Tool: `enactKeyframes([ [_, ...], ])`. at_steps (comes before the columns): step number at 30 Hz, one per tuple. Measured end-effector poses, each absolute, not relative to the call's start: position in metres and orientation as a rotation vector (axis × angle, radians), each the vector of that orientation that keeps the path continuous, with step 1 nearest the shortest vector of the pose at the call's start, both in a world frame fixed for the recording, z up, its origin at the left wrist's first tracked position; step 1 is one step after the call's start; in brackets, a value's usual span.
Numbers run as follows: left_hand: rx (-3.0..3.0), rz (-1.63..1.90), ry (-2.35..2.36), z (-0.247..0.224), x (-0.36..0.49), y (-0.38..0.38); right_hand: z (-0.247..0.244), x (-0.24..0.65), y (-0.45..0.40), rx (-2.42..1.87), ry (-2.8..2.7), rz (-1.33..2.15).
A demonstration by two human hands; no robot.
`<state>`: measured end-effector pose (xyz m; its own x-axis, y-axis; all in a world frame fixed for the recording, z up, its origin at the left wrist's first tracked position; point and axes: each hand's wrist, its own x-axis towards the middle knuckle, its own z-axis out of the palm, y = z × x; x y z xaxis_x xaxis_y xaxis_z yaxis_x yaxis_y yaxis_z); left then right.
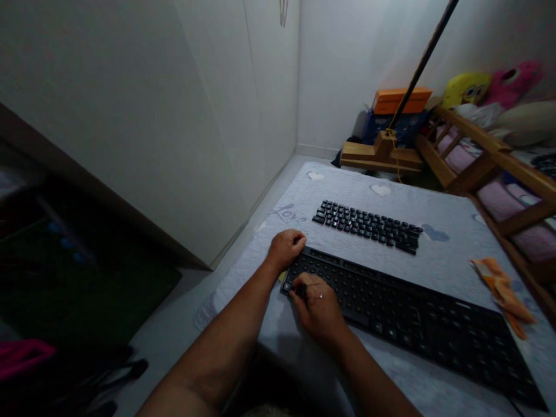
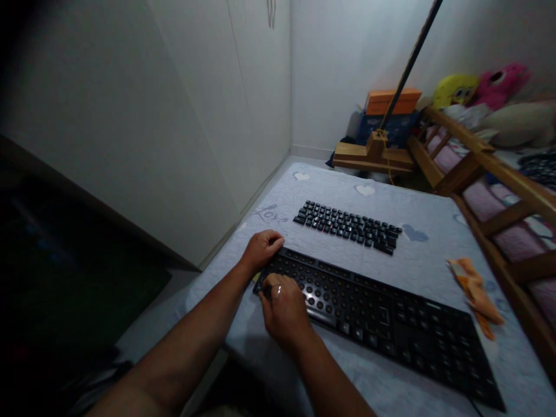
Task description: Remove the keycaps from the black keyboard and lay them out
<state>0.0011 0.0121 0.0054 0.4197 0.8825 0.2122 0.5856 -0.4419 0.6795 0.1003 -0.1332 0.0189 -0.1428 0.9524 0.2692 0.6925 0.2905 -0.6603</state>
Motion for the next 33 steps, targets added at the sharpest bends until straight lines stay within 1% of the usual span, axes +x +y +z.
enactKeyframes([
  [5,2.192,0.757,1.27,0.007,0.003,0.01,0.022,0.1,-0.13,-1.492,-1.874,0.529],
  [11,2.234,0.757,1.262,0.005,0.003,0.01,0.036,0.101,-0.119,-1.588,-1.703,0.753],
  [23,2.236,0.724,1.274,0.008,0.003,0.011,0.047,0.106,-0.116,-1.588,-1.646,0.922],
  [33,2.237,0.72,1.272,0.006,0.003,0.012,0.047,0.106,-0.119,-1.547,-1.708,0.935],
])
